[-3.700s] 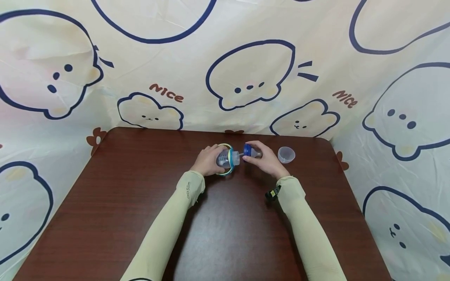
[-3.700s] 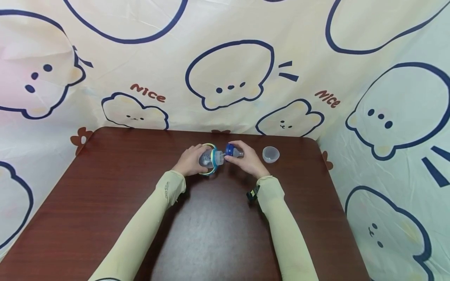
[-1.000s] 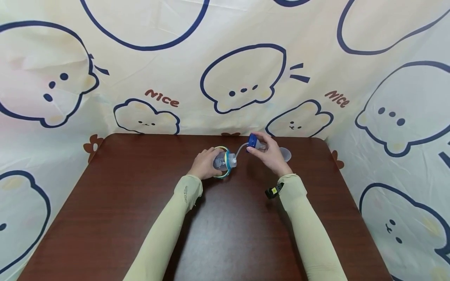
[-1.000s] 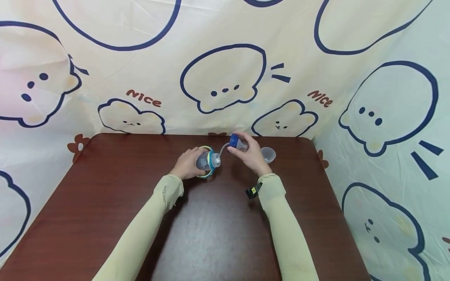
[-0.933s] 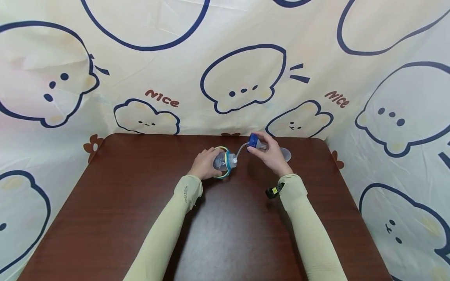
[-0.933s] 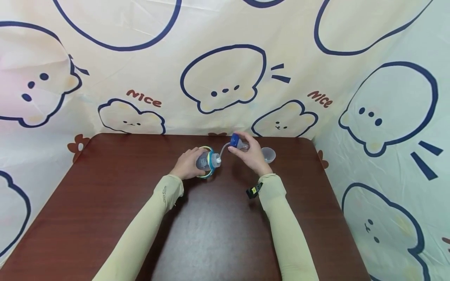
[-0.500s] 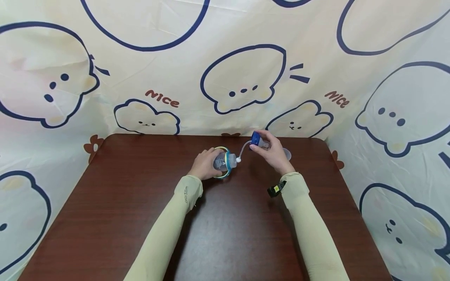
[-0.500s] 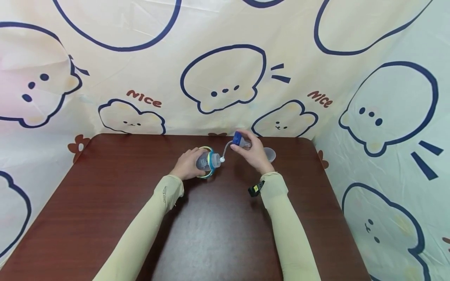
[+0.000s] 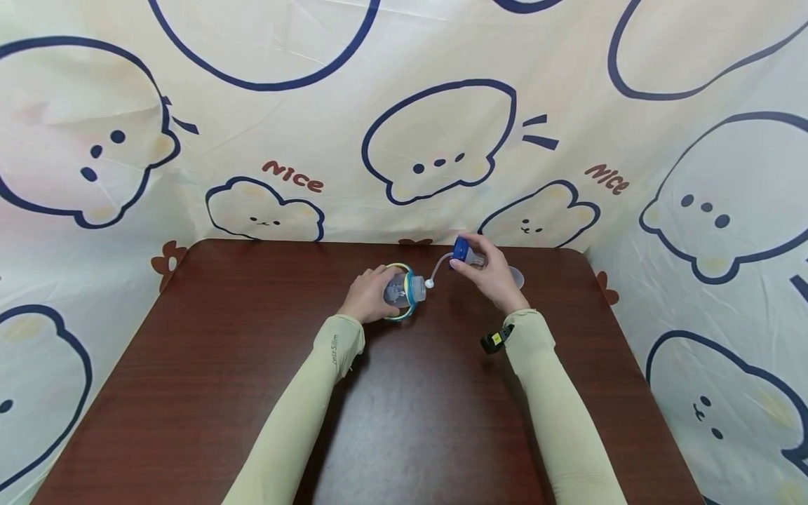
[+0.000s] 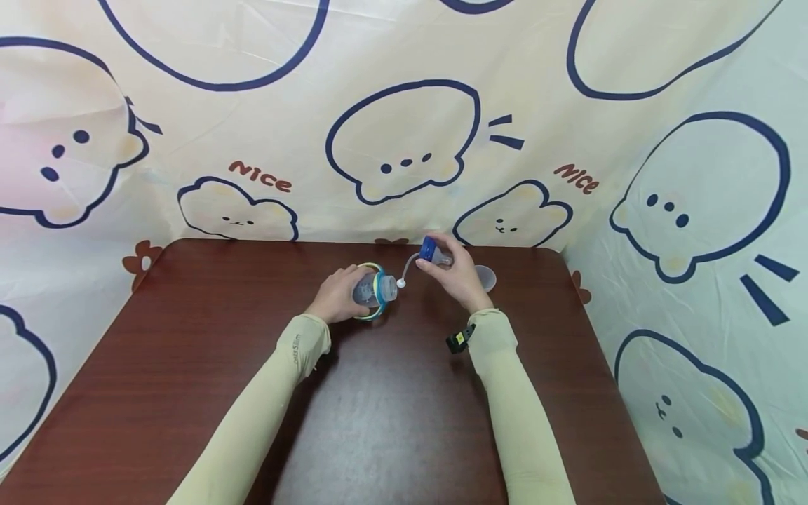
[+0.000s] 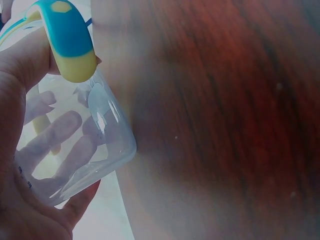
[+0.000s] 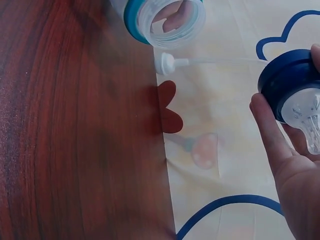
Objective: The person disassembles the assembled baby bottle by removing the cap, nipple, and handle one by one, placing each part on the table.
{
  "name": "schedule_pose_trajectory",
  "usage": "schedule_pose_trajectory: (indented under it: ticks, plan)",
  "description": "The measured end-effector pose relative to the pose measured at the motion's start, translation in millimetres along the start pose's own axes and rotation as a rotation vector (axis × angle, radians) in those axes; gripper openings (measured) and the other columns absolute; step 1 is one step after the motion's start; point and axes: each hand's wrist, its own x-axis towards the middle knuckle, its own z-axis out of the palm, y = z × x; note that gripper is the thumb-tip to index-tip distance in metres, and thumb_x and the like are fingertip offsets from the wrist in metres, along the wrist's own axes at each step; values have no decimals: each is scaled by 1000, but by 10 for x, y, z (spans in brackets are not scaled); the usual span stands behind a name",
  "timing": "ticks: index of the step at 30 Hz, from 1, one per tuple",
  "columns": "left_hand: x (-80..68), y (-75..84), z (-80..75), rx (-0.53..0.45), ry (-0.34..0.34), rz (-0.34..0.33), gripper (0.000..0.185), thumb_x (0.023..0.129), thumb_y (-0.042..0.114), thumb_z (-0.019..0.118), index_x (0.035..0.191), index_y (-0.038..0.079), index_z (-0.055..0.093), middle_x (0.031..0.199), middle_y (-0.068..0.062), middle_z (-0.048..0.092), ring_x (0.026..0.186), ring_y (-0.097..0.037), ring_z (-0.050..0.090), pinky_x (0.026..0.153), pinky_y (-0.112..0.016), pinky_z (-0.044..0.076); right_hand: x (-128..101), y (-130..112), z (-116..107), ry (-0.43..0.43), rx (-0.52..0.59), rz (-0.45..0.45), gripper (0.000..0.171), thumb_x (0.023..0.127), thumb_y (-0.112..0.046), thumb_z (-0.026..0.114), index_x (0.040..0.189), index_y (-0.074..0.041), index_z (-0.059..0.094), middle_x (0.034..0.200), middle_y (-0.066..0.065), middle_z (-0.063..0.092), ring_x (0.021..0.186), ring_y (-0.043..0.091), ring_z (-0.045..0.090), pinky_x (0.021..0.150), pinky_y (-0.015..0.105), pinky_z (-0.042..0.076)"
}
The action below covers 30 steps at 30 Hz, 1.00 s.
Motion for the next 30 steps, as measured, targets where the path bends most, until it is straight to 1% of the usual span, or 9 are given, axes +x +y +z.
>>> schedule_pose_trajectory:
  ticks: [7,10,12,14,17,19,23,30]
  plan:
    - [-8,20,-18,0,-13,-6,80,74,31,92,144,20,54,132,-7,61,116,-30,54,103,-54,45,11,36,16,8,1,17,66,97,-22,74,155,-17,44,153,17,47,137,36,50,112,55,45]
    - [-9,26,-25,5,-10,-2,80,73,31,92,143,20,55,132,-7,61,116,-31,54,102,-54,46,-34,-81,22,3,-23,26,65,98,-20,72,156,-11,42,154,22,46,138,39,49,112,55,45]
    - [-12,26,-29,6,-7,0,80,73,32,92,143,20,55,131,-7,61,116,-31,54,102,-54,46,-31,-103,24,-1,-34,34,65,99,-19,71,156,-9,41,154,23,45,138,40,48,112,55,45]
    - [-15,24,-31,8,-6,1,80,73,31,92,143,19,55,132,-7,61,116,-31,54,103,-54,45,-22,-96,31,1,-31,31,66,99,-20,71,156,-10,41,154,22,45,138,39,49,112,54,45]
    - [-18,28,-39,3,-10,-2,81,74,31,92,144,19,54,132,-8,61,116,-31,54,104,-54,45,55,46,34,13,-16,25,67,98,-23,73,156,-16,42,154,19,47,138,36,50,113,54,44]
    - [-18,32,-41,0,-11,-6,81,74,31,92,144,19,54,132,-8,61,117,-31,54,104,-54,45,81,88,37,21,-11,12,66,97,-27,74,155,-19,44,153,17,48,137,34,51,114,53,44]
    - [-17,31,-38,3,-5,0,81,73,31,92,143,20,55,132,-7,61,117,-31,54,104,-54,45,114,119,45,37,-22,-7,66,95,-32,76,152,-19,46,150,16,51,136,33,51,115,53,43]
    - [-19,20,-32,13,6,11,80,72,31,92,142,20,56,131,-7,62,116,-31,55,103,-54,46,156,158,72,72,-48,-7,64,94,-34,77,149,-18,49,146,16,53,134,32,52,115,54,42]
